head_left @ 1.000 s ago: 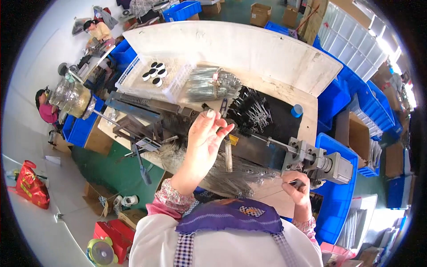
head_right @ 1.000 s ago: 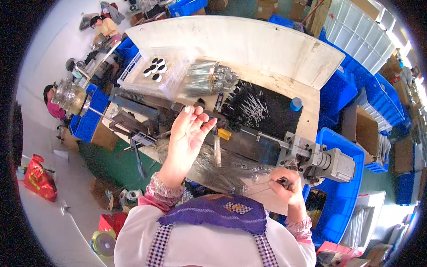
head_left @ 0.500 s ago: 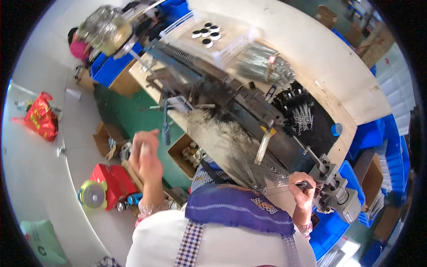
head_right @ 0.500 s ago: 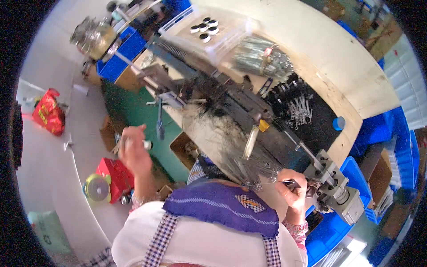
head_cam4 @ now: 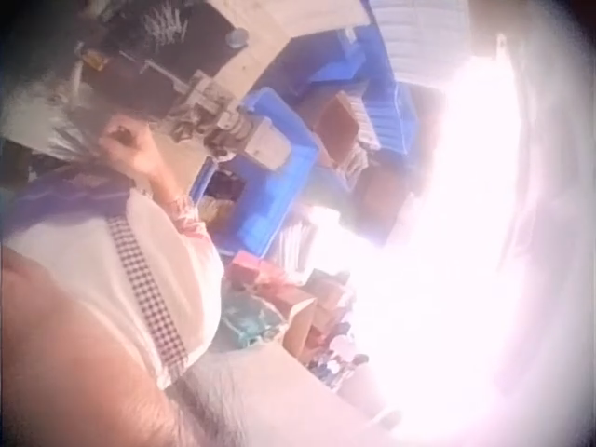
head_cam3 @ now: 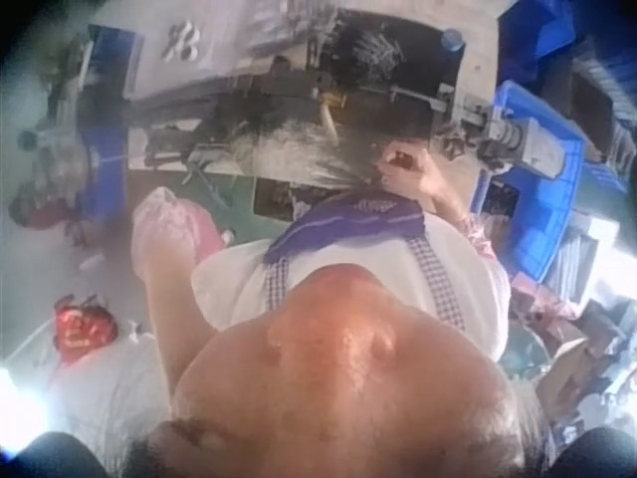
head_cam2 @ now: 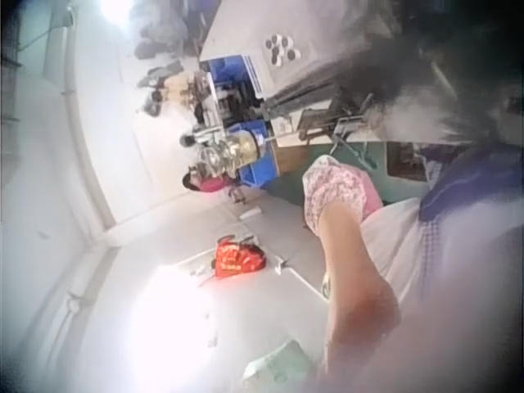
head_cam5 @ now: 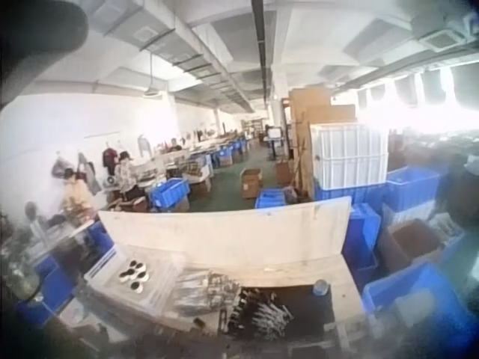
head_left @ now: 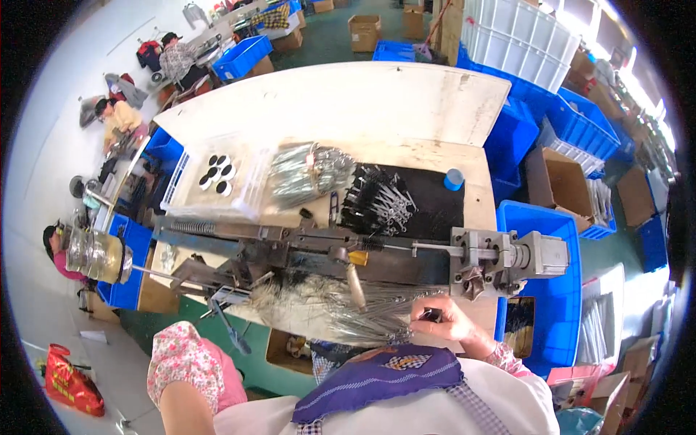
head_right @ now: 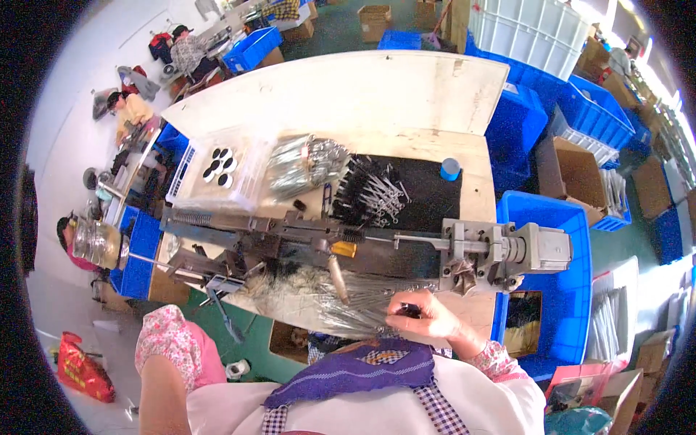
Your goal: The person is assembling small metal hooks or springs using a specialized fixture or manual press on a workbench.
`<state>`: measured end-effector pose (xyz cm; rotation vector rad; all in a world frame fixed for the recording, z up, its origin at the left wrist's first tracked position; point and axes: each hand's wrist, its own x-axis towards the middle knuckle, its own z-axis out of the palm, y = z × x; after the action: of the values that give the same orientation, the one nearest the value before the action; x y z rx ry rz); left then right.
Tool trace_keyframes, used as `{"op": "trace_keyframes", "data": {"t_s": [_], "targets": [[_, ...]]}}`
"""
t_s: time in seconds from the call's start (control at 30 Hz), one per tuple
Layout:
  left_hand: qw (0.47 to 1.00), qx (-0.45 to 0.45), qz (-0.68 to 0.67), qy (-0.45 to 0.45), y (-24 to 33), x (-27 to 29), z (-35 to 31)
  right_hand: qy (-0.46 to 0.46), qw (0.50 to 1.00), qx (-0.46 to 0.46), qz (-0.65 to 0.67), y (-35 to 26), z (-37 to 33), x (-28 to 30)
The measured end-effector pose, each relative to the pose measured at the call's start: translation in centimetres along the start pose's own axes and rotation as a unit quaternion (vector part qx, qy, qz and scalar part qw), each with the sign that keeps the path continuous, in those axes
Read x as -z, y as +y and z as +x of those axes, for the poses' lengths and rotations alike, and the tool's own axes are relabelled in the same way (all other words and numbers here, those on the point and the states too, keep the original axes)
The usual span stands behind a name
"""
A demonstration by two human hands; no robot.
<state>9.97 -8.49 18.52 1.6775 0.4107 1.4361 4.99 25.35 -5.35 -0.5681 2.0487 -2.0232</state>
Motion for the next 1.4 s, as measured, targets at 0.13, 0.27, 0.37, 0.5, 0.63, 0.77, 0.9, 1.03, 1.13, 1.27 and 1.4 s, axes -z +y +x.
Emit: {"op": "trace_keyframes", "data": {"t_s": [0.13, 0.27, 0.37, 0.5, 0.63, 0.77, 0.9, 1.03, 1.13, 1.27, 1.4], "targets": [[0.952, -0.059, 0.262, 0.144, -0.6, -1.9, -4.6, 0.003, 0.999, -0.044, 0.023, -0.3, -0.5, -0.2], [0.809, -0.118, 0.501, 0.282, -0.6, -3.7, -9.6, -0.001, 0.999, -0.04, -0.001, -1.0, -0.1, 0.0], [0.648, -0.15, 0.647, 0.373, 0.2, -5.4, -12.6, -0.004, 1.0, -0.002, 0.023, -1.2, 0.4, 0.4], [0.298, -0.19, 0.815, 0.46, -0.5, -0.1, -11.3, -0.041, 0.999, -0.007, 0.012, -0.9, 0.9, -1.1], [-0.052, -0.22, 0.855, 0.467, -4.4, 4.5, -10.0, 0.076, 0.992, 0.095, 0.039, 1.3, -0.7, 1.6], [-0.117, 0.352, 0.713, 0.594, -12.3, 3.2, -22.1, 0.064, 0.992, 0.077, 0.074, 1.1, -0.2, 1.5], [-0.089, 0.465, 0.627, 0.619, -16.1, 1.9, -27.5, -0.08, 0.996, 0.033, -0.013, -1.2, 2.3, 0.4], [-0.195, 0.568, 0.444, 0.665, -14.2, -1.6, -32.3, -0.14, 0.985, 0.073, -0.063, -1.2, 3.7, -0.4], [-0.21, 0.571, 0.45, 0.653, -12.0, -5.4, -37.9, -0.082, 0.994, 0.061, -0.039, -0.8, 2.5, 0.1], [-0.173, 0.547, 0.441, 0.69, -14.8, -3.7, -36.1, 0.0, 1.0, 0.012, -0.007, -0.7, 1.1, 2.0], [-0.113, 0.525, 0.703, 0.467, -15.4, 1.8, -24.5, -0.035, 0.999, 0.008, -0.013, -2.3, 0.7, 4.1]]}}
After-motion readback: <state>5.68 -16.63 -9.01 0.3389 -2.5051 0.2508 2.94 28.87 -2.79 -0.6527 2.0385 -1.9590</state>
